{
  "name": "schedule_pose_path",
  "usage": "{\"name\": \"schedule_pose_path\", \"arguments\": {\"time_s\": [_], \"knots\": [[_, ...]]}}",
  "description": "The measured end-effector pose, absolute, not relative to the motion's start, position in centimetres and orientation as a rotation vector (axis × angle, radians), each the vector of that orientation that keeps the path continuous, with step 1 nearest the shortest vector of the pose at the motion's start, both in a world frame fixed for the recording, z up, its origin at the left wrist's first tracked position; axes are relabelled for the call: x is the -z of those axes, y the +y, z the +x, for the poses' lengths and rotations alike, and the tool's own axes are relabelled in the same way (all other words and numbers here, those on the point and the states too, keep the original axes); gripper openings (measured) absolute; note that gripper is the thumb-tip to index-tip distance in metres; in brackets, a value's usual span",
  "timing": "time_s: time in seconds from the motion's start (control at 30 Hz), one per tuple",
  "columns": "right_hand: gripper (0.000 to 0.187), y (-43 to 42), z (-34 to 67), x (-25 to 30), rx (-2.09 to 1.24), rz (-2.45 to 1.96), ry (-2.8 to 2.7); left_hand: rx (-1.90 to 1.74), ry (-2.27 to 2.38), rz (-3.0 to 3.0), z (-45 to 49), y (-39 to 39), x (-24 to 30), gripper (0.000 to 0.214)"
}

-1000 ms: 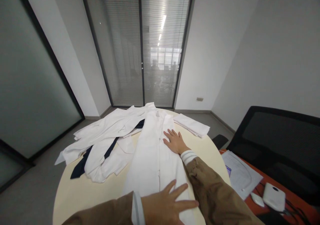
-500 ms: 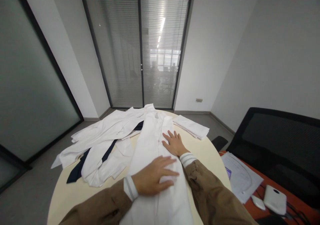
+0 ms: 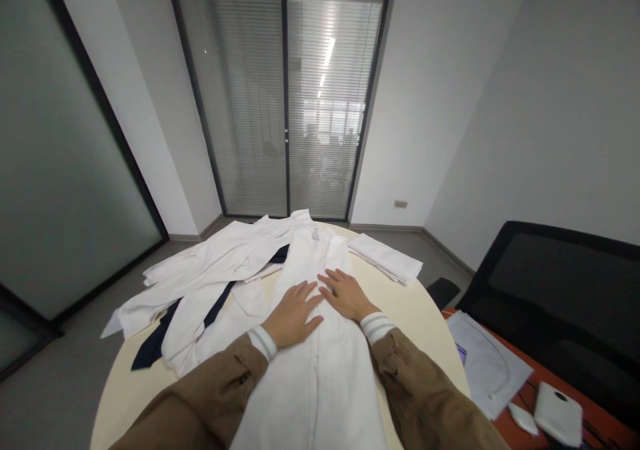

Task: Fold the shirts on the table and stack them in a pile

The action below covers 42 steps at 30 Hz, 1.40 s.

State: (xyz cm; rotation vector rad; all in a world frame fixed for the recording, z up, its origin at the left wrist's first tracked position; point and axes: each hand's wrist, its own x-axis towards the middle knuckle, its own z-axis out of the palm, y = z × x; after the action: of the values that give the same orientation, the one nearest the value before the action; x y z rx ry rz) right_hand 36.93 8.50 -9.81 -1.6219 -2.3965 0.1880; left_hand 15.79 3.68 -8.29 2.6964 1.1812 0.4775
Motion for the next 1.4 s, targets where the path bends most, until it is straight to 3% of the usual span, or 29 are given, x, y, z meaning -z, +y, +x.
{"name": "schedule_pose_path", "arguments": {"time_s": [0.17, 0.3, 0.53, 0.8, 1.03, 1.2, 1.4], "knots": [[0.048, 9.4, 35.9, 10.0, -0.084, -1.764, -2.265, -0.329, 1.281, 2.635, 16.0, 4.1, 10.8, 0.063], [0.061, 10.3, 36.4, 10.0, -0.156, -1.753, -2.199, -0.272, 1.176, 2.568, 15.1, 5.3, 9.3, 0.062], [0.063, 12.6, 38.6, 11.2, -0.139, -2.079, -1.725, -0.836, 1.584, 2.202, 12.8, 10.8, 8.8, 0.041], [0.064, 16.7, 40.3, 12.8, -0.674, -1.339, -1.44, -1.033, 1.523, 1.802, 12.4, 13.9, 10.6, 0.038], [0.073, 16.4, 39.3, 11.0, -1.029, -1.078, -1.301, -1.1, 1.558, 1.877, 11.9, 12.8, 8.7, 0.035], [0.062, 15.0, 39.0, 7.9, -0.916, -1.049, -1.378, -1.02, 1.589, 1.649, 12.1, 11.5, 5.5, 0.034], [0.036, 14.3, 39.8, 5.6, -0.509, -1.332, -1.52, -1.042, 1.329, 1.33, 12.4, 10.9, 4.3, 0.038]]}}
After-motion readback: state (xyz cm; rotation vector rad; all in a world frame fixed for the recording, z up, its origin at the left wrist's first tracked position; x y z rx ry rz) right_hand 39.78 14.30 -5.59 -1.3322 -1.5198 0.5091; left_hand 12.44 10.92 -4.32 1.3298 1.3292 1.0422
